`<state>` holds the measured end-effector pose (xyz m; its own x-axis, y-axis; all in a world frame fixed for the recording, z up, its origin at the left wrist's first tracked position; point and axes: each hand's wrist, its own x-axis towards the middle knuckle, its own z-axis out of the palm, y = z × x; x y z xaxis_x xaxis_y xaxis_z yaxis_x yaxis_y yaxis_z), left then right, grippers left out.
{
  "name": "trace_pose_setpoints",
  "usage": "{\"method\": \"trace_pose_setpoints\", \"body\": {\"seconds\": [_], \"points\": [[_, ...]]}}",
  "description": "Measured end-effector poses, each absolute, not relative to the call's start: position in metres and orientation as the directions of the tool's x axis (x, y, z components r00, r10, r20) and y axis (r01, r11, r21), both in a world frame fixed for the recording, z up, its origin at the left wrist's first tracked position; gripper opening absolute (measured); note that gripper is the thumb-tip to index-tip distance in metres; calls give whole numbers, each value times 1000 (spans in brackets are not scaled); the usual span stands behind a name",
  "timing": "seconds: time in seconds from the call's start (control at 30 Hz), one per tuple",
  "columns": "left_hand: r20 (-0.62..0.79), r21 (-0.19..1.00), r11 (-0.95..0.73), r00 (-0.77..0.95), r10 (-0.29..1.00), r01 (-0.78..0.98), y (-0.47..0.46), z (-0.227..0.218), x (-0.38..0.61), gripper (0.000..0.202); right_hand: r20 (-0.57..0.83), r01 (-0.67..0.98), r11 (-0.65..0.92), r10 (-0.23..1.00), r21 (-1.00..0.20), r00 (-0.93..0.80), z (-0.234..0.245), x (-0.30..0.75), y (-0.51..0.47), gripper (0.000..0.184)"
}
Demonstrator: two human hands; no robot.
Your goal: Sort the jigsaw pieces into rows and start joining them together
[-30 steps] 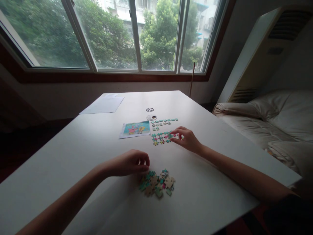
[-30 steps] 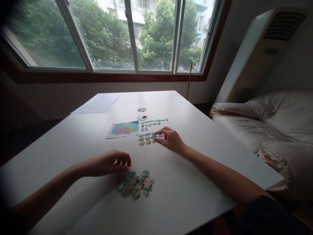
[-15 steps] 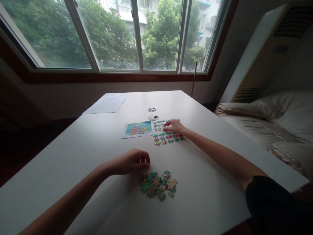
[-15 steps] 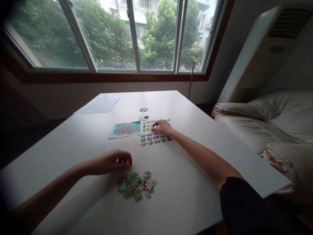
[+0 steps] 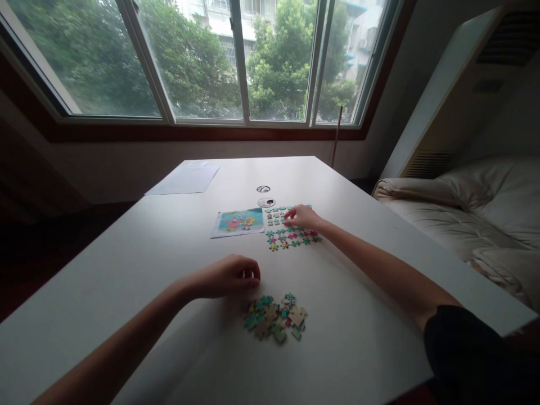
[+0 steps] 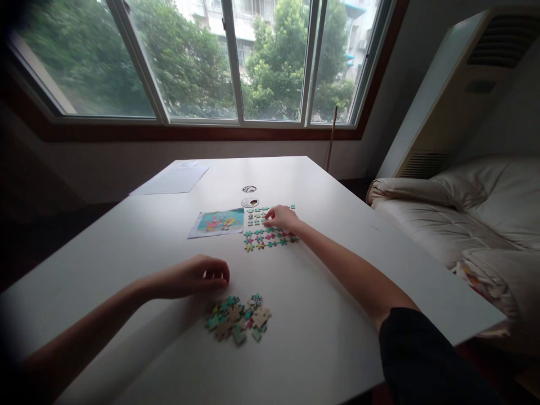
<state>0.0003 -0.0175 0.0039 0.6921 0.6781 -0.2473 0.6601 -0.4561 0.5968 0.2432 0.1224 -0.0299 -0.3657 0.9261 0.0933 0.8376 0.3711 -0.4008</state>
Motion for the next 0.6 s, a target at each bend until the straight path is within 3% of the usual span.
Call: {"method": "trace_pose_setpoints", "body": {"seconds": [0.2, 0.3, 0.43, 0.53, 0.6], "points": [[-234, 606, -457, 695, 679, 651, -18, 3, 0, 22, 137, 841, 378, 926, -388, -353, -25, 243, 113, 29], [-236, 605, -454, 692, 683, 654, -19, 3, 1, 22, 208, 791, 461, 888, -403, -411, -17, 244, 94, 24], [-229, 612, -447, 687, 689, 653, -19, 3, 2, 22, 220, 520, 686, 687, -509, -692, -6, 250, 47, 20], [-224, 621, -444, 689, 689, 646, -19, 4, 3, 23, 105, 349, 725, 500, -594, -860, -3, 257, 9, 23], [-221, 626, -442, 690, 689, 643, -20, 4, 5, 23, 66, 317, 715, 451, -623, -890, -5, 261, -10, 26]]}}
